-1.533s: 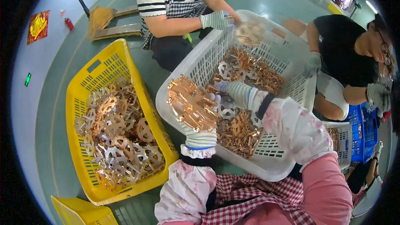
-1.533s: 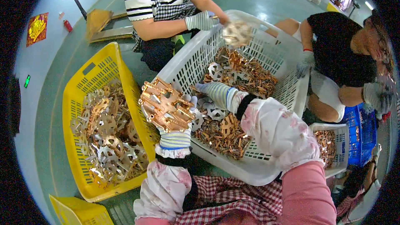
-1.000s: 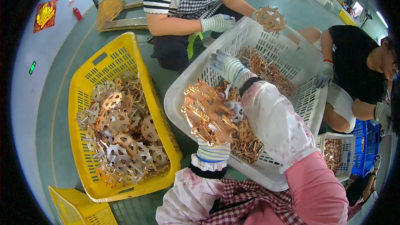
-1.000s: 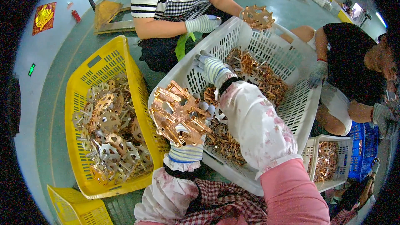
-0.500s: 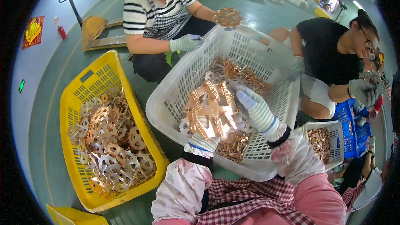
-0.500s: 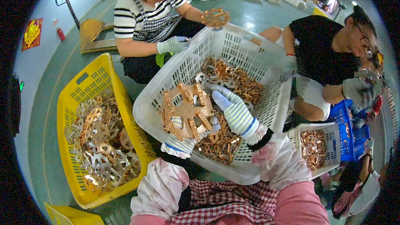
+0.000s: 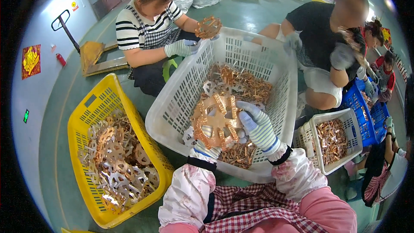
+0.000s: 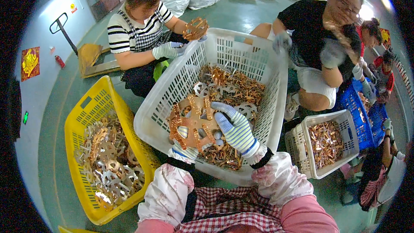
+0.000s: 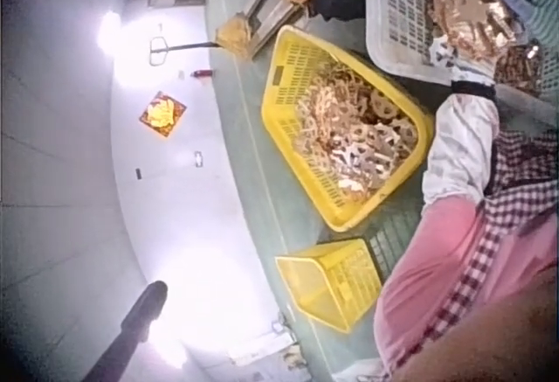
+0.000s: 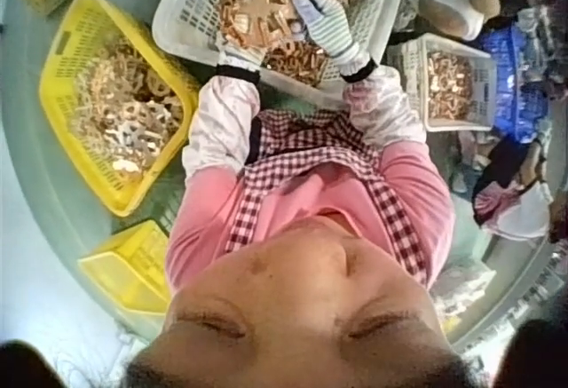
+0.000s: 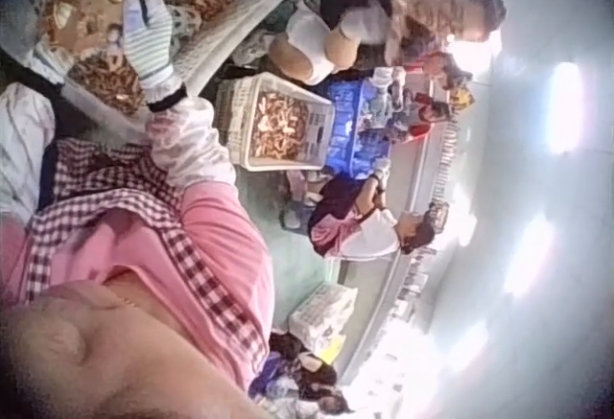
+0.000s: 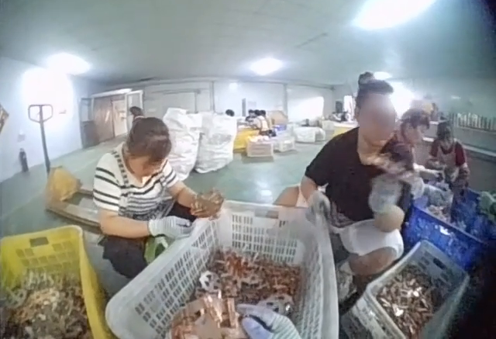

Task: Sorting and inspecting circular stamped metal parts into various baskets.

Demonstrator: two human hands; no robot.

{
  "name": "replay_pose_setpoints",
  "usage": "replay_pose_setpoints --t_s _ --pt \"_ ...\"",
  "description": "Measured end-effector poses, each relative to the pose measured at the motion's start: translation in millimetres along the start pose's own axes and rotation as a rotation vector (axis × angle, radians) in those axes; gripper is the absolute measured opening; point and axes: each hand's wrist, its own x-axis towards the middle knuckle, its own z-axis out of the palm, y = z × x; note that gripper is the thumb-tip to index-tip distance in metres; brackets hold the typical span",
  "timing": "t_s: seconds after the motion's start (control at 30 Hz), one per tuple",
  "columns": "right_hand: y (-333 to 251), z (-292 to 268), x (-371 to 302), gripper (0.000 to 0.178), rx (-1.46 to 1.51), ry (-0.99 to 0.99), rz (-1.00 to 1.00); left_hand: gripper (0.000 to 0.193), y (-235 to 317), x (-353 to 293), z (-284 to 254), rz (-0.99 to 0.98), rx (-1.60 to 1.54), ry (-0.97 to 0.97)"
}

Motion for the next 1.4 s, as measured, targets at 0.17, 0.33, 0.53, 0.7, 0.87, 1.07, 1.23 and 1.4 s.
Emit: replay_pose_setpoints --t_s 0.17,0.33,0.53,0.7,0.87,1.07,1.23,1.4 --pt "-11 -1 -6 0.025 0.229 -0.032 0.096 0.062 -3 4 -14 0.046 0.029 -0.059" --pt "-8 -1 -7 0.025 0.173 -0.055 -0.013 0.062 9 4 12 0.035 0.211 -0.026" --pt "-9 1 -10 0.025 0.176 -0.058 -0.066 0.063 14 1 41 0.026 0.382 0.011" --pt "-9 3 -10 0.026 0.170 -0.052 -0.052 0.049 6 -1 40 0.106 0.475 0.211" --pt "8 -3 -1 0.027 -0.010 0.046 -0.083 0.066 16 2 58 -0.099 0.279 0.084" --pt "12 -5 1 0.027 -0.001 0.080 -0.040 0.077 20 -3 86 -0.111 -0.363 0.170" --pt "11 -3 1 0.027 0.006 0.064 -0.064 0.077 22 -2 83 -0.154 -0.414 0.067" --pt "9 -6 1 0.027 -0.078 0.072 -0.079 0.075 19 -3 79 -0.139 -0.412 0.154"
